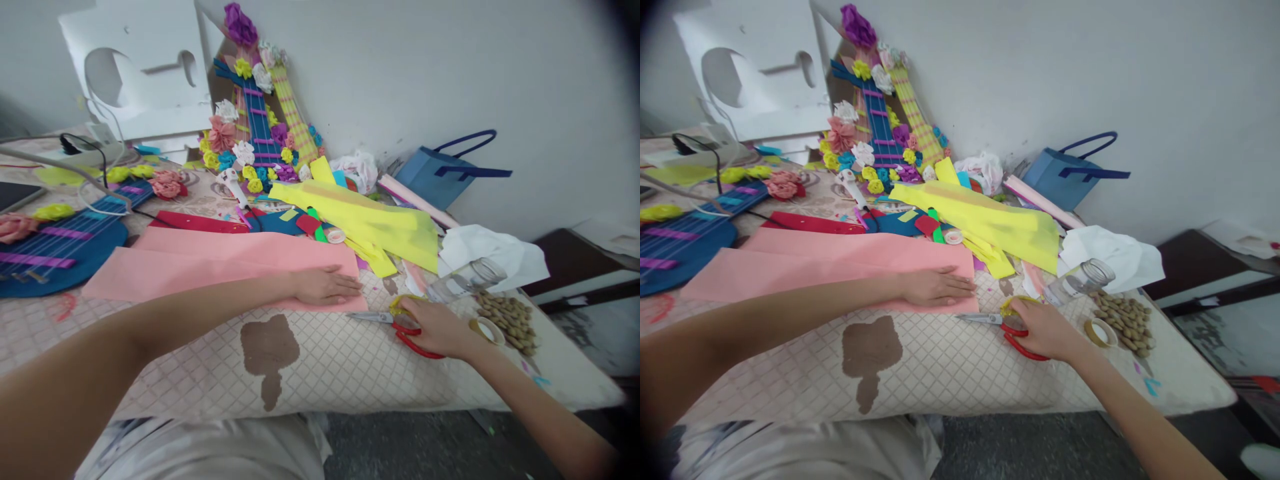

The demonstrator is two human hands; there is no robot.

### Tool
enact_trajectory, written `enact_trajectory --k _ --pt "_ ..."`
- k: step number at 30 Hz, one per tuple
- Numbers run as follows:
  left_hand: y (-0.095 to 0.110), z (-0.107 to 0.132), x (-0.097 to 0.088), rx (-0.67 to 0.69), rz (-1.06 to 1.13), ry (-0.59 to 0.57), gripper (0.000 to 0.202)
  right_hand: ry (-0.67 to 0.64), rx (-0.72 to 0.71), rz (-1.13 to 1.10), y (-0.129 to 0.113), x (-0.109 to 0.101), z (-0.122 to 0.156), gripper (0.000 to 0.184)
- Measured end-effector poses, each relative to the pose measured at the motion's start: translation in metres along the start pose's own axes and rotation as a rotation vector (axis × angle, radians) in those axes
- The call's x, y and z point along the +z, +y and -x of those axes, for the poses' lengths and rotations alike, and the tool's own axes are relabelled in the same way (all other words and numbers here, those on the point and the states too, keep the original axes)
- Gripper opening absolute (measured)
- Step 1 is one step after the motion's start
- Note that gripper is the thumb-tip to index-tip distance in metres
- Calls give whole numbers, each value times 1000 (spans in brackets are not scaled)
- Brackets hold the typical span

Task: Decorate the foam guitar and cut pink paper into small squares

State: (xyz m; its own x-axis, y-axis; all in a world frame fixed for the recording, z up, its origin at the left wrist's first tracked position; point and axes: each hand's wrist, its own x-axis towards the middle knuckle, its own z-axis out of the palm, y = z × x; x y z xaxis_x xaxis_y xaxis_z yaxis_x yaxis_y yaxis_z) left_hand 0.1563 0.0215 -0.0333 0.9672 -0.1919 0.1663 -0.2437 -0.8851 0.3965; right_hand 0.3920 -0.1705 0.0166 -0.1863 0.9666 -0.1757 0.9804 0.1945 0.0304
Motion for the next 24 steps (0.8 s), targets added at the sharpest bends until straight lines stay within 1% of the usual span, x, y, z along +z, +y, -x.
enact_trajectory --k 6,11,15,19,24 --pt "0 0 0 0 -19 -13 48 19 -10 -17 -7 -2 -5 25" --pt "1 0 0 -21 -33 -40 48 15 -17 3 -11 -1 -9 23" --pt "0 1 0 -10 -31 -29 48 6 -19 -1 -10 -1 -9 24" --pt "0 0 0 4 -13 -9 47 -18 -12 16 -10 -1 -6 19" --pt "2 0 -1 -1 -7 -1 47 27 -21 7 -14 -3 -5 23"
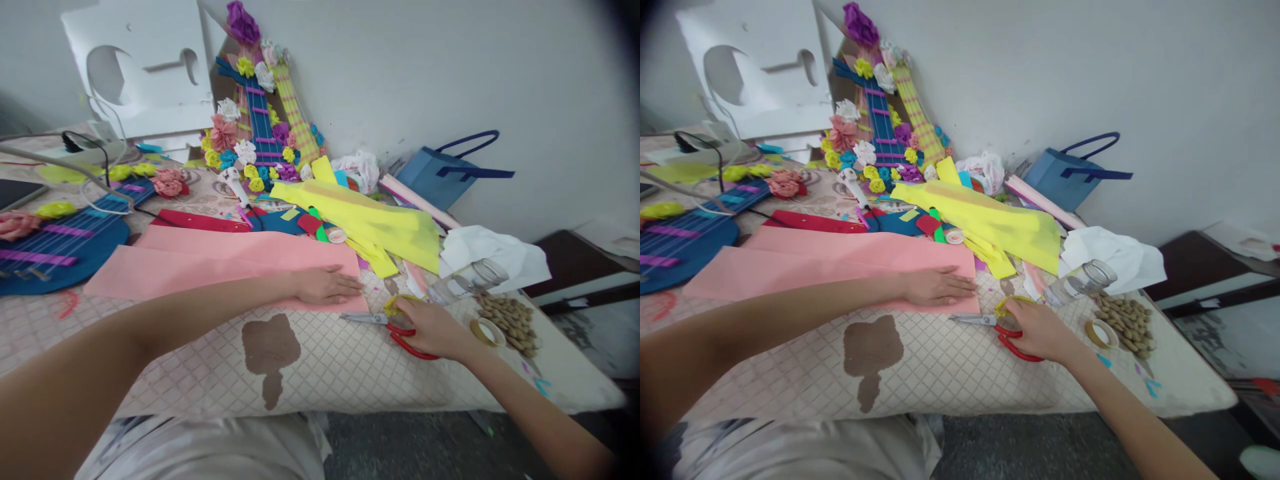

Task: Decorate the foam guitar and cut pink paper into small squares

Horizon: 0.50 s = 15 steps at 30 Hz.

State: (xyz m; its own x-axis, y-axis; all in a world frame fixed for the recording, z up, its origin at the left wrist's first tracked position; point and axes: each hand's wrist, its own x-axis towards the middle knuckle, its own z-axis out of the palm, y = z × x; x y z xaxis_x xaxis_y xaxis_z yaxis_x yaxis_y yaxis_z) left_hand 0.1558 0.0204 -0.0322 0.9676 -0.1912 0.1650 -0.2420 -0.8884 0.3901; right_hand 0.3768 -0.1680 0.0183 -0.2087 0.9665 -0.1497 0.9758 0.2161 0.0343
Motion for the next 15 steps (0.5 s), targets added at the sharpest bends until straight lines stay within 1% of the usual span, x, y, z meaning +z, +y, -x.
enact_trajectory --k 7,11,15 --pt "0 1 -1 0 -4 -8 48 7 -5 -43 -4 3 -4 23" --pt "1 1 -1 -3 -5 -5 48 27 -9 -26 -7 2 -7 24" --pt "2 1 -1 -1 -16 -6 48 13 -3 -5 -10 2 -9 27"
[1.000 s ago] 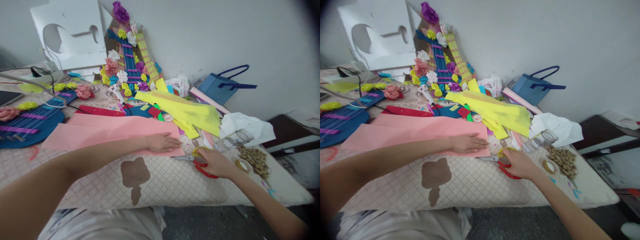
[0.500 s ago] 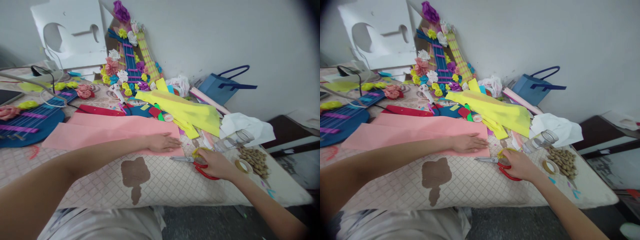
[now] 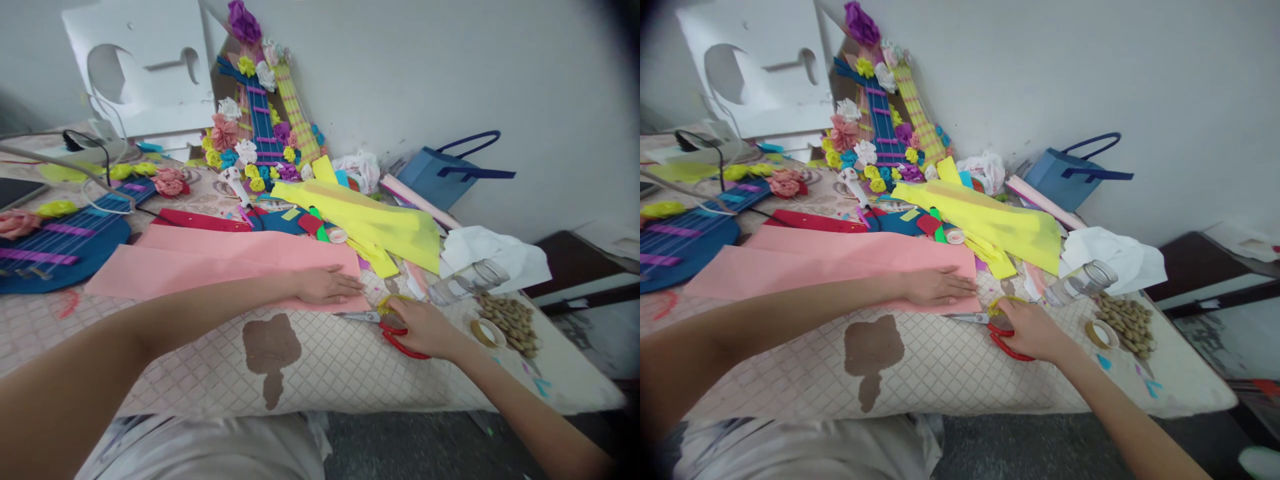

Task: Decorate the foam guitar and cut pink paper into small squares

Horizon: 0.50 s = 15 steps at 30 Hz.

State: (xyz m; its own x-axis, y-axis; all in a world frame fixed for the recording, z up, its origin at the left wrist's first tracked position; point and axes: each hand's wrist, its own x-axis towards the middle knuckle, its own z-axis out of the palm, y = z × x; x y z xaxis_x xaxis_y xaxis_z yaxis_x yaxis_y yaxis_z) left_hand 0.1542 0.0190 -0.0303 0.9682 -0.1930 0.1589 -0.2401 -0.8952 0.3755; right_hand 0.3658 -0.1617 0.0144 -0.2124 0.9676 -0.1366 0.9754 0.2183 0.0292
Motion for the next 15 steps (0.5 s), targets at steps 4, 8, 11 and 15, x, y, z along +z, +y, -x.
enact_trajectory --k 4,8,11,15 --pt "0 0 -1 -4 9 -7 48 -22 9 35 2 1 -1 26" --pt "0 -1 0 -5 24 -11 48 -30 16 18 3 1 1 27" --pt "1 -1 -1 -10 26 -6 48 -13 11 -35 2 1 3 31" --pt "2 2 -8 -30 16 7 48 -12 27 -58 -1 -1 4 28"
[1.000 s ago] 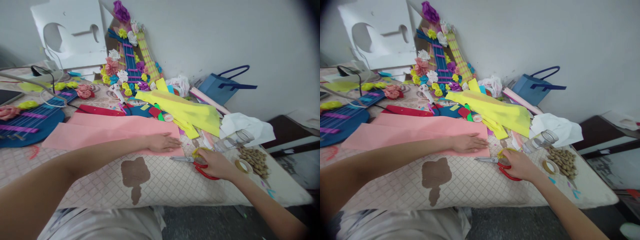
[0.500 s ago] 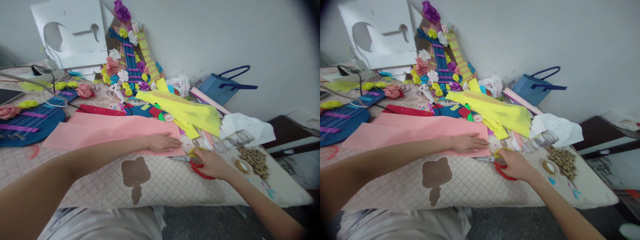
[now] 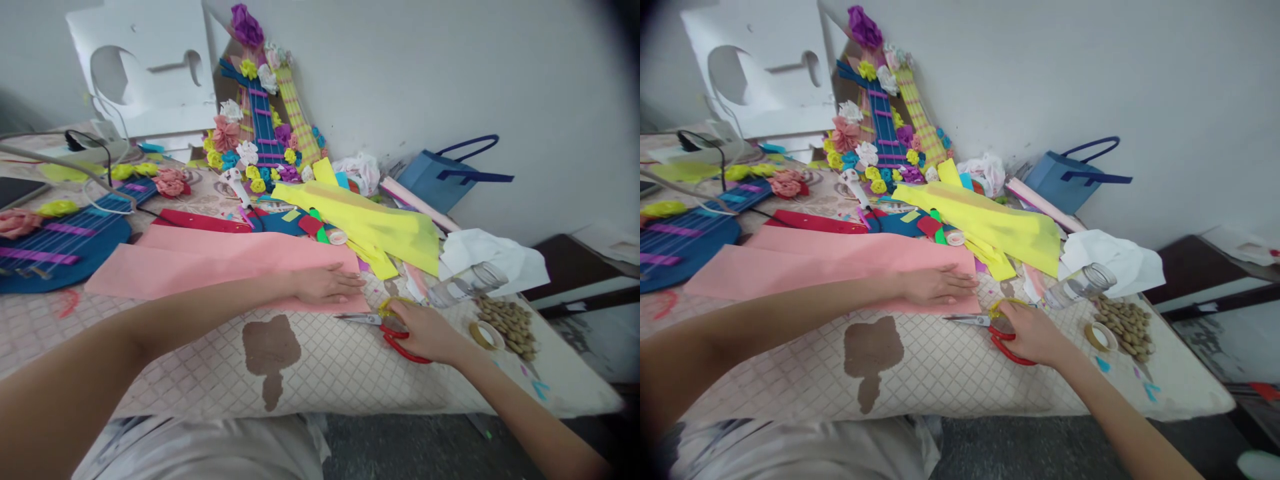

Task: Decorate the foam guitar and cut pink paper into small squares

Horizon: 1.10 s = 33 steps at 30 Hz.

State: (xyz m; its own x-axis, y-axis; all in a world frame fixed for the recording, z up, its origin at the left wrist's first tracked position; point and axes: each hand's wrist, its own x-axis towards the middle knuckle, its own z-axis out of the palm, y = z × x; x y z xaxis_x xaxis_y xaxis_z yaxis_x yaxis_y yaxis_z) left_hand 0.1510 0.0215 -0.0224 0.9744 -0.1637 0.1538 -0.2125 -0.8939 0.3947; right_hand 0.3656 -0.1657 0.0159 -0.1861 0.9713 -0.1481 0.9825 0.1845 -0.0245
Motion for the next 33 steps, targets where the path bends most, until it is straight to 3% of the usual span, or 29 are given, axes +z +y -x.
enact_trajectory --k 6,11,24,33 --pt "-4 16 -11 -14 -42 39 46 13 -8 8 -6 -1 -3 26" --pt "-5 26 -2 -5 -47 -10 45 6 -16 0 -10 1 -8 26" --pt "-8 27 6 9 -17 41 45 -17 0 46 -5 5 -9 26" --pt "-9 28 6 21 -64 6 46 -14 5 9 -11 1 -9 31"
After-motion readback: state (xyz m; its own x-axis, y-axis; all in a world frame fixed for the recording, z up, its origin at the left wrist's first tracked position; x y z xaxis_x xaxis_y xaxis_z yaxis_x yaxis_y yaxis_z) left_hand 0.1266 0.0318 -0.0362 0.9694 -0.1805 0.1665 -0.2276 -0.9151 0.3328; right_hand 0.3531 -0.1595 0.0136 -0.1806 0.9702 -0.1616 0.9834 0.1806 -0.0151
